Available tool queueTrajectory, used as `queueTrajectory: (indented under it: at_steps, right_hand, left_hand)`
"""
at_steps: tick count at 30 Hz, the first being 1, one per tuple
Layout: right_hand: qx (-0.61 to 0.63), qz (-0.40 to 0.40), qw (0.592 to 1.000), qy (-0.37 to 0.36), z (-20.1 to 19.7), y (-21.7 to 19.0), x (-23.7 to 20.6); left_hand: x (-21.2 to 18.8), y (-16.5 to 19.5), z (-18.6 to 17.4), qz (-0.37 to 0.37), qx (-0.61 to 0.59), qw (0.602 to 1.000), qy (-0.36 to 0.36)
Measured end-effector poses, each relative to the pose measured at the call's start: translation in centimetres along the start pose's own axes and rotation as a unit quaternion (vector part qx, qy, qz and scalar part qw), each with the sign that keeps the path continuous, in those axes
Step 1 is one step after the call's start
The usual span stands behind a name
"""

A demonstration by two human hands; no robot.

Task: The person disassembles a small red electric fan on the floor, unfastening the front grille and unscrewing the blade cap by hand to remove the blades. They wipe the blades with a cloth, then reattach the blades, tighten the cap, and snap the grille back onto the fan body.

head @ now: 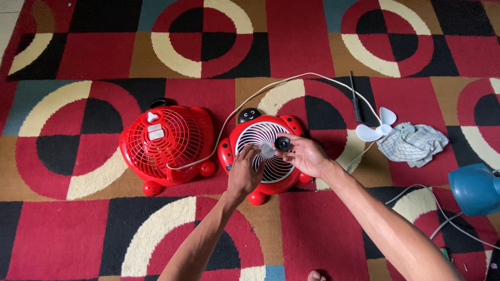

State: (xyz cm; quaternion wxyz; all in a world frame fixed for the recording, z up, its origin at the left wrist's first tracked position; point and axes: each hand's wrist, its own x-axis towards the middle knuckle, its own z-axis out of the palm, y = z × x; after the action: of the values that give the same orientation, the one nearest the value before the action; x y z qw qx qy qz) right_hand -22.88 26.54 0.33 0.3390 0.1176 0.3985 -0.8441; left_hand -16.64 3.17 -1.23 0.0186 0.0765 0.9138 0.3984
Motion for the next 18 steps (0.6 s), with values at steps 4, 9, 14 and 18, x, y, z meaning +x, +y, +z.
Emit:
queueTrajectory:
  at_steps: [4,9,14,18]
  right_hand:
    - [-0.061,-0.016,0.998,-0.012,-0.2,0.4,-0.4]
    - [-0.196,-0.043,0.979,0.043,0.1,0.8,0.2]
    - [-0.539,-0.150,0.827,0.050,1.0,1.3,1.3]
    - [-0.696,-0.285,0.658,0.000,2.3,2.0,1.6]
  left_hand:
    - [-0.3,0.1,0.2,0.020,-0.021,0.999,0.019]
    - [-0.1,0.2,1.1,-0.002,0.074,0.997,-0.023]
    - [-1.3,0.9,1.9,0.037,0.171,0.984,-0.032]
    - [-2.2,1.7,2.4,0.028,0.211,0.976,-0.053]
